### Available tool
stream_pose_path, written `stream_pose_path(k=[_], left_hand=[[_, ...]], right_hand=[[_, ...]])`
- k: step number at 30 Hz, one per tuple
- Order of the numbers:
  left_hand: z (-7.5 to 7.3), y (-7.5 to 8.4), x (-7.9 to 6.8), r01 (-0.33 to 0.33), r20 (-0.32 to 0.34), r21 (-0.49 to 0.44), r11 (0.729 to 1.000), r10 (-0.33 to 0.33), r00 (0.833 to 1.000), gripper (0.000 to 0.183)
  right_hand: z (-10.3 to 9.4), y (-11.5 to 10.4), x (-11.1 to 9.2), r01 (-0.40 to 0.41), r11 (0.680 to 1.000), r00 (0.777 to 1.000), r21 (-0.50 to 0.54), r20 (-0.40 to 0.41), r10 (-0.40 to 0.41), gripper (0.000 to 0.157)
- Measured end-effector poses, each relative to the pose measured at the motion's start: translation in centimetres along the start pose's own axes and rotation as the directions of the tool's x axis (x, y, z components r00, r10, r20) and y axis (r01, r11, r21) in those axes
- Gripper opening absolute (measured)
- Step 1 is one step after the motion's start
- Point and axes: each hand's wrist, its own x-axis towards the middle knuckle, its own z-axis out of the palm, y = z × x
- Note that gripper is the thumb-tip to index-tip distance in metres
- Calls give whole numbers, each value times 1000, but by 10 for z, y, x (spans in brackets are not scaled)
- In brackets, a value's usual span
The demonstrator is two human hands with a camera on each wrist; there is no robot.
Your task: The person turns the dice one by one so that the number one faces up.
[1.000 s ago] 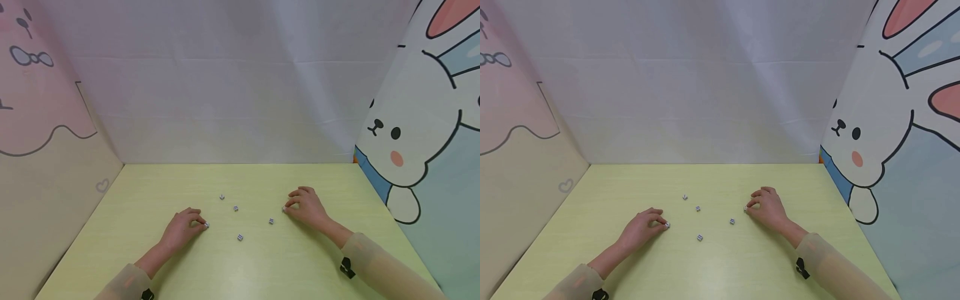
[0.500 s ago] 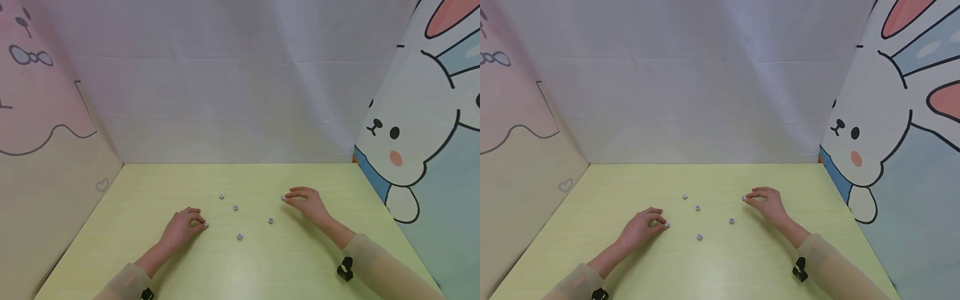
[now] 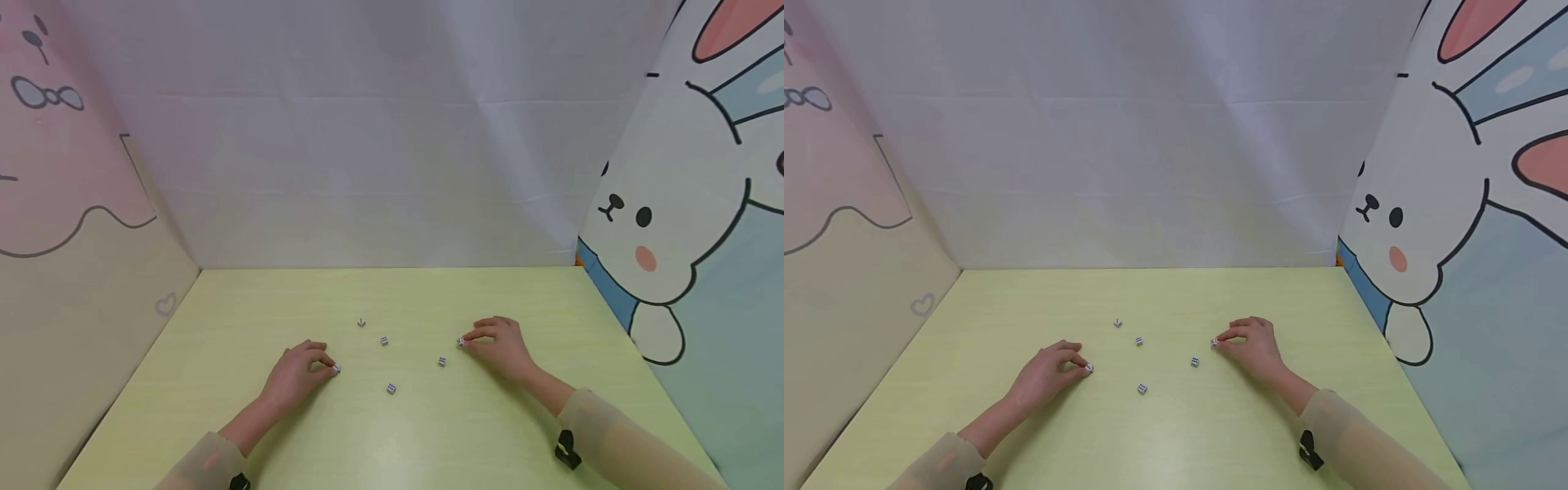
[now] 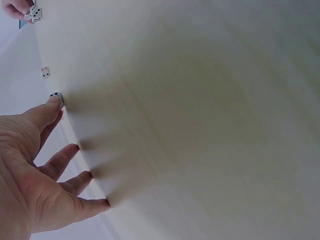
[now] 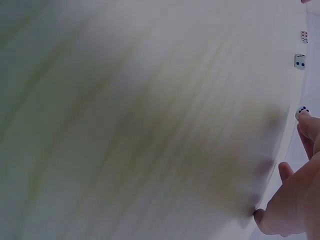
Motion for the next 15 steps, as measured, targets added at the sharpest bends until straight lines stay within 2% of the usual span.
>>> stream_pose_path(k=[15], left_hand=[[-2,2,-1,-1,8,-7,1000,1,1000,15]], right_hand=[[-3,-5,-5,-2,999,1000,-49,21,3,9]])
